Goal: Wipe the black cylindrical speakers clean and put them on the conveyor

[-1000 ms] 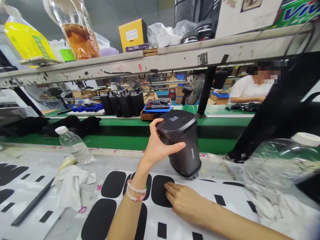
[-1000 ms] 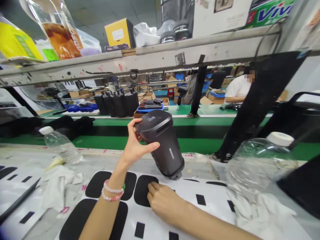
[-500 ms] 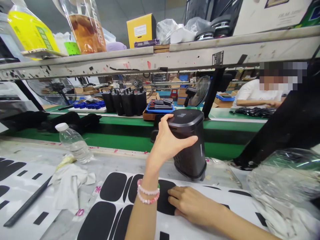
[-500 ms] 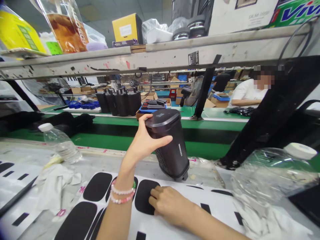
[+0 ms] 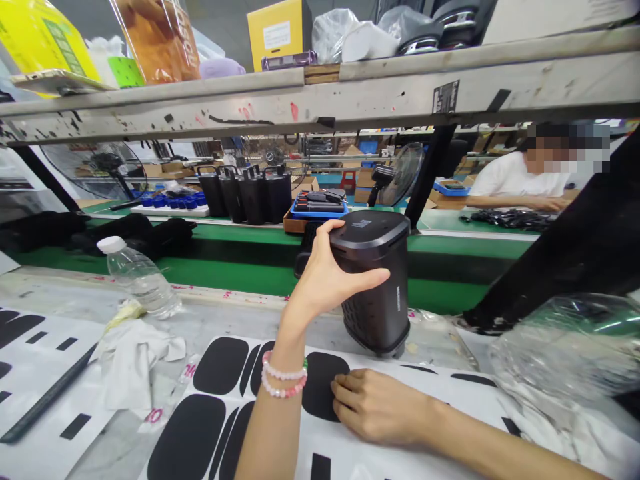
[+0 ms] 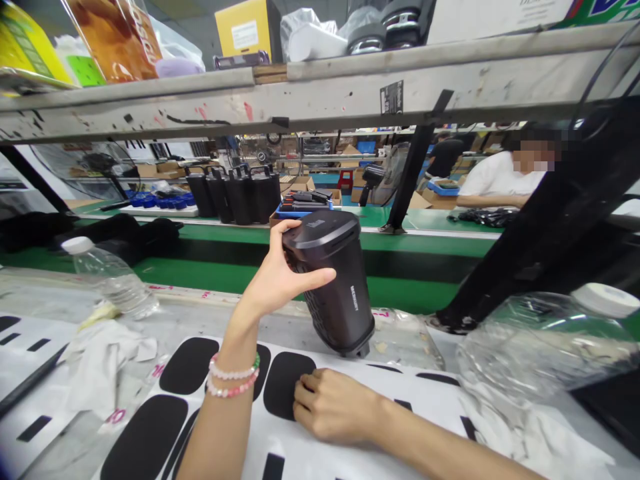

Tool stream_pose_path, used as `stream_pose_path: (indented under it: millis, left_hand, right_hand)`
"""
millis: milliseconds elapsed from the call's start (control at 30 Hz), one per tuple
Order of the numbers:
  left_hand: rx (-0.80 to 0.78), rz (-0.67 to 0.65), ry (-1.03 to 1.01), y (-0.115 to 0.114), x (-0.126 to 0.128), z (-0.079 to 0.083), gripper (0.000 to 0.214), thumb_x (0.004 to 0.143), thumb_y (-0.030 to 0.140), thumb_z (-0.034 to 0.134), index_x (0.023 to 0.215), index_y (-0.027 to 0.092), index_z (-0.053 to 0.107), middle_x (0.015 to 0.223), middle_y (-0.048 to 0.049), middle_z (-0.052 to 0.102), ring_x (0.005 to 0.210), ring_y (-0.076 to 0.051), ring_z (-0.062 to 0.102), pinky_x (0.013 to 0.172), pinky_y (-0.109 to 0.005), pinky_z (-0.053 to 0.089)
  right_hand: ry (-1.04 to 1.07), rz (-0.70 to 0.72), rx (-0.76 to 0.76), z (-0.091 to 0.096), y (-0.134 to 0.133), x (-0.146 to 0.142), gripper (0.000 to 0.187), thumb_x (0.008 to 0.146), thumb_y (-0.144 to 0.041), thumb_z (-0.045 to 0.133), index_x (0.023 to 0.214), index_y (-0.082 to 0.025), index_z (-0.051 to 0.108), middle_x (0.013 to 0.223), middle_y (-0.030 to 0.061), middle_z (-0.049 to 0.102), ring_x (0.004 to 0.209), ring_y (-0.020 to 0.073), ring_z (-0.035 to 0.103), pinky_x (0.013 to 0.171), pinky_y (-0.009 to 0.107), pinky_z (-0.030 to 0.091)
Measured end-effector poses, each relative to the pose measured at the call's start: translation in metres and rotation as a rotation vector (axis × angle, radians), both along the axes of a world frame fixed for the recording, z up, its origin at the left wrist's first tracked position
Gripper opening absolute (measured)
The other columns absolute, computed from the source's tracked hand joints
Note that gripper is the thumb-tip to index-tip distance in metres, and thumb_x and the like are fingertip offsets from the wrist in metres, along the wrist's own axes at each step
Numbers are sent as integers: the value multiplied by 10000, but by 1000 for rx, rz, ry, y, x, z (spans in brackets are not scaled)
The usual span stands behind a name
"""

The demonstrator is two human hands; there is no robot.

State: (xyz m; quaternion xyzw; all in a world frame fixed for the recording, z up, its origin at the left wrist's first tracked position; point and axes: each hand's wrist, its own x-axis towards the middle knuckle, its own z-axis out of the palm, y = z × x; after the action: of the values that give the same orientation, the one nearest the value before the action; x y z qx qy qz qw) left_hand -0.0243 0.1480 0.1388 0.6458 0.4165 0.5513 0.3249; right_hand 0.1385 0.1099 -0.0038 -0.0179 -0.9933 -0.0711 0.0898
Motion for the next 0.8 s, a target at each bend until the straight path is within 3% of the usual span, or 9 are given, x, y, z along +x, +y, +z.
stream_pose_path:
  millis: [100,267,367,500,600,700,800]
  left_hand:
    - [-5,-4,-12,0,0,0,857,628,333,873,1303,275,348,1373,-112,484,1243,-300,536,1081,-491,431]
    - [-4,-8,-3,-2,1,0,856,619,324,877,1294,270,353,1374,-114,479,1233,-302,540,1077,-487,438]
    - [-1,13,18,-3,4,0,867,620,339,877,1303,278,346,1395,-120,460,1254,-319,521,1079,-502,431]
    - [-3,58,21,-1,6,-1,882,621,380,874,1317,297,338,1398,-113,454,1255,-324,523,1062,-510,443]
    - [3,72,22,-1,3,-2,862,623,383,872,1309,300,356,1379,-99,469,1252,-309,531,1052,-483,461]
    - [-4,85,27,-1,-2,-1,840,631,379,861,1295,286,356,1378,-104,469,1262,-301,525,1072,-476,444]
    - [-32,107,33,1,-2,0,849,638,358,845,1296,280,315,1362,-107,469,1240,-289,537,1075,-484,429]
  right_hand:
    - [-13,23,-26,-7,4,-2,220,940,-103,433,826,-135,618,778,93,662,732,168,631,586,271,414]
    - [55,-469,-296,10,4,-14,128,863,-99,510,863,-162,620,795,29,676,651,135,620,563,246,383]
    - [131,-655,-289,24,6,-24,175,871,-63,452,837,-149,601,849,70,678,706,165,654,567,254,388]
    - [214,-808,-253,42,11,-25,212,903,-78,387,905,-138,590,768,76,689,596,194,658,496,276,362]
    - [419,-800,-257,58,5,-13,224,954,-160,369,1009,-156,586,701,26,694,489,157,625,446,254,390]
    - [760,-747,-305,73,-9,12,188,955,-220,429,1005,-199,609,579,-39,653,385,116,574,393,211,432]
    - [1041,-844,-426,85,-26,49,142,935,-285,536,1001,-254,658,584,-40,679,457,122,649,476,177,540]
